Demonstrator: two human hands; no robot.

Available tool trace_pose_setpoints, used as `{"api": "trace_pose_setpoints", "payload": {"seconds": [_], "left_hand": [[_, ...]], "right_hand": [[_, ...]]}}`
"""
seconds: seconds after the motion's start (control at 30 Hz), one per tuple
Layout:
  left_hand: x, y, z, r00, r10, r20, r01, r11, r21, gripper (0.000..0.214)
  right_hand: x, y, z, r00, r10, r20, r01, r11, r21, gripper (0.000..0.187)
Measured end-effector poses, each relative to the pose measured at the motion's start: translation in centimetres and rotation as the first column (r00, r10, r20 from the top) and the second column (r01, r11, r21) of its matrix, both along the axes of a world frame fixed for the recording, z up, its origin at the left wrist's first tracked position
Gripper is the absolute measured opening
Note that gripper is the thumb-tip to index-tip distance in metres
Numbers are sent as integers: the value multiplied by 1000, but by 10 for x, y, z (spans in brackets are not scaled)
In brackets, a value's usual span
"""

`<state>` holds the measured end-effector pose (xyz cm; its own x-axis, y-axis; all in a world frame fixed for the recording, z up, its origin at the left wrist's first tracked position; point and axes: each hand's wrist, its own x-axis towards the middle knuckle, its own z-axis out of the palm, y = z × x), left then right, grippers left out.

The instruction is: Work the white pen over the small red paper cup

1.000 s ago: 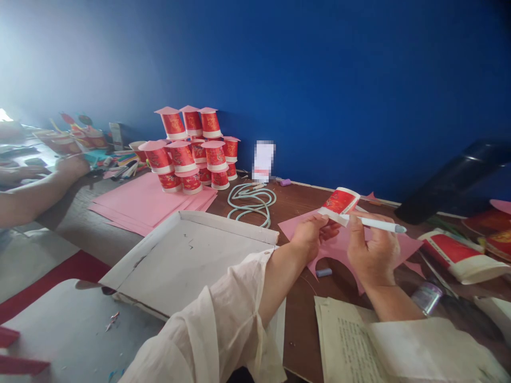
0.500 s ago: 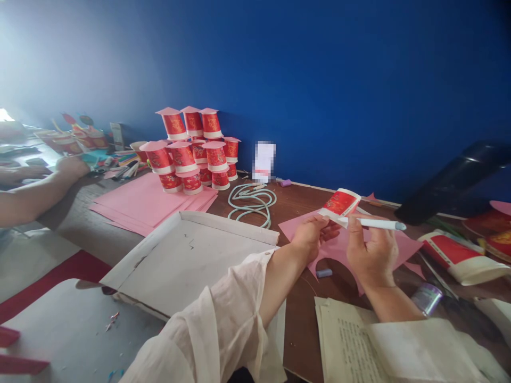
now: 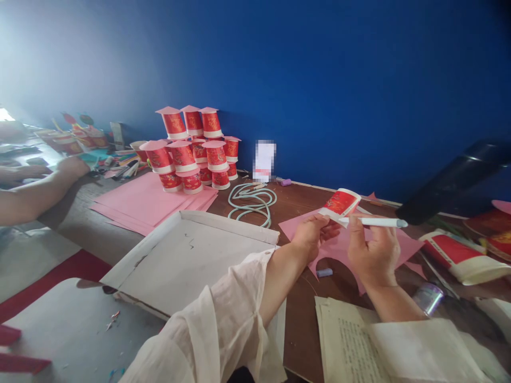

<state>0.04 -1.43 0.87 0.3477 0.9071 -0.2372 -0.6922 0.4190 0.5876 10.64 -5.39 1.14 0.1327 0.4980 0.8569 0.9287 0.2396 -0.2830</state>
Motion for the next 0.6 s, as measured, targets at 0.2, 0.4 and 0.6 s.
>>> {"api": "trace_pose_setpoints", "payload": {"seconds": [0.2,0.4,0.6], "left_hand": [[-1,-1,1,1000,-11,7,11,1000,-3,12],[-2,-1,3,1000,-13,27,14,1000,-23,12],[-3,-2,4,1000,-19,19,20,1000,-24,13]], "right_hand": [[1,0,0,1000,-19,-6,19,1000,-2,27],[-2,-3,5,999,-21,-50,25,997,70,26],[-1,-1,4,999,-26,-43,29,998,61,24]]}}
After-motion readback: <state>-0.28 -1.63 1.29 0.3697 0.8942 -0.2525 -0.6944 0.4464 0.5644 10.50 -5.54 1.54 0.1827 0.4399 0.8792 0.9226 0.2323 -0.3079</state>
